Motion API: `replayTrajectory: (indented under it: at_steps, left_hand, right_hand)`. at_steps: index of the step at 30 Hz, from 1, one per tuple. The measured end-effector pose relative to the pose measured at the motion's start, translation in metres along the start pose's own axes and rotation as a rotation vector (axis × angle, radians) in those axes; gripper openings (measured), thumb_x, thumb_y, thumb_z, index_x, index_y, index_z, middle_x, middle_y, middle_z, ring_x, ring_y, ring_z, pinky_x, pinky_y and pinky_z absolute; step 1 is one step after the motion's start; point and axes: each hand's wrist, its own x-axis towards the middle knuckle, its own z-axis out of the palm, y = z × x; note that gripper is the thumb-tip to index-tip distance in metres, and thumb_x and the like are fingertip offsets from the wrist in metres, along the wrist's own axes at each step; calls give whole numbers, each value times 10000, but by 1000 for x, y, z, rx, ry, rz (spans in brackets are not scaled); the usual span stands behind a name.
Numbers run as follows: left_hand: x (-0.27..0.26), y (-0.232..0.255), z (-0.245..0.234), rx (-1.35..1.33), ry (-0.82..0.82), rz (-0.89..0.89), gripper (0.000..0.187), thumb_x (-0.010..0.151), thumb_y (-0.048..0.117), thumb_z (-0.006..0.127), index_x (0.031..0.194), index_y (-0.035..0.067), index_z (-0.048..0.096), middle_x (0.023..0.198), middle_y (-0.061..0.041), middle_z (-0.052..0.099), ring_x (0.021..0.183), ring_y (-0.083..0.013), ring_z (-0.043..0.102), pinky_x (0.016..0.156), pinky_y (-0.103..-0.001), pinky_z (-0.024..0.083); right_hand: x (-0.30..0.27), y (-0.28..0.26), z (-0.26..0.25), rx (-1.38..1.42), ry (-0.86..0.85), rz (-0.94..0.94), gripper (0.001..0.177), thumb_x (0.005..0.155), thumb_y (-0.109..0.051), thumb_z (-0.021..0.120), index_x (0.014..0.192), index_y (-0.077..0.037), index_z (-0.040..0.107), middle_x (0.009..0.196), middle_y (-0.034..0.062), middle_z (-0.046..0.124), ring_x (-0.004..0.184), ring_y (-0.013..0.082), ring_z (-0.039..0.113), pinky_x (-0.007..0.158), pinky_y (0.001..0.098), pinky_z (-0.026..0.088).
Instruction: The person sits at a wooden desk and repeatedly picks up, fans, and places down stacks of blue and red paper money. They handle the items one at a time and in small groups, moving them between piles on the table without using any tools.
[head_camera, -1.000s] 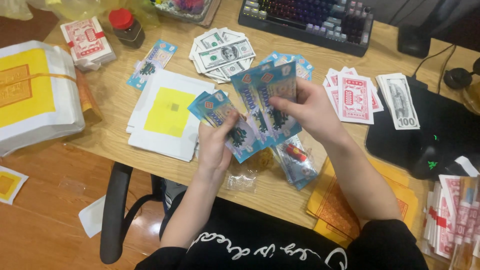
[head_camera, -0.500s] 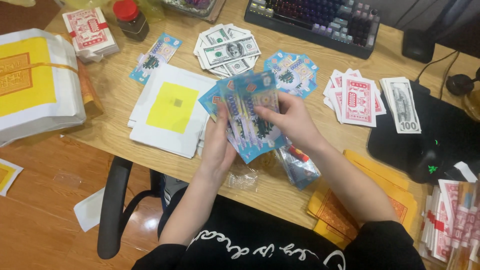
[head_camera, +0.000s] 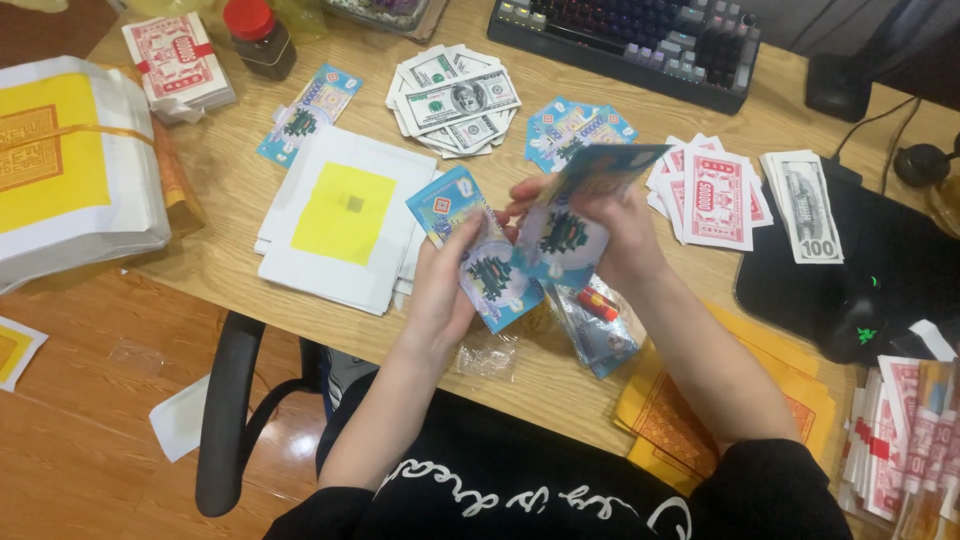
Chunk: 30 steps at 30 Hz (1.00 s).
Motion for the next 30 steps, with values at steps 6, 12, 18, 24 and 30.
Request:
replayTrajectory:
  at_steps: [6,12,18,24,30]
  left_hand:
    - [1,-13,5,-52,-22,-35,390,813,-13,601,1180,35,479,1106,-155,632,1017,-315,665,885,-535,556]
    - [-10,-38,41,132,-24,-38,441,744,-109,590,1165,-12,501,1061,-154,646,998,-291,658,855,-515,566]
    - [9,-64,47,131,-30,-68,397,789,-51,587,1172,16,507,1059,-124,619,1010,-266,625,866,-479,535]
    - [8,-60,48,167,-21,-99,334,798,-10,607,1115,33,511,982,-85,610,951,-228,605,820,-421,510]
    - [5,-46,62,126,-18,-15,381,761,-43,601,1129,40,545,968,-58,617,928,-192,623,815,-353,503]
  right_hand:
    - [7,-11,-42,100,15,-141,493,768,-102,570,1239,-18,451,910,241,621,884,403,679,859,622,579]
    - [0,-11,-54,56,-14,-372,455,765,-50,489,1219,-32,523,1042,262,526,1008,410,591,932,617,536]
    - [-2,2,-44,68,-21,-344,441,811,-87,500,1238,26,502,1000,282,595,1009,433,658,818,565,591]
    - [-4,-10,-41,41,-18,-409,452,749,-7,477,1197,61,482,889,274,568,880,453,679,779,531,602]
    - [-3,3,-34,105,-26,-389,419,803,-26,492,1212,66,488,903,282,588,876,434,687,743,529,604]
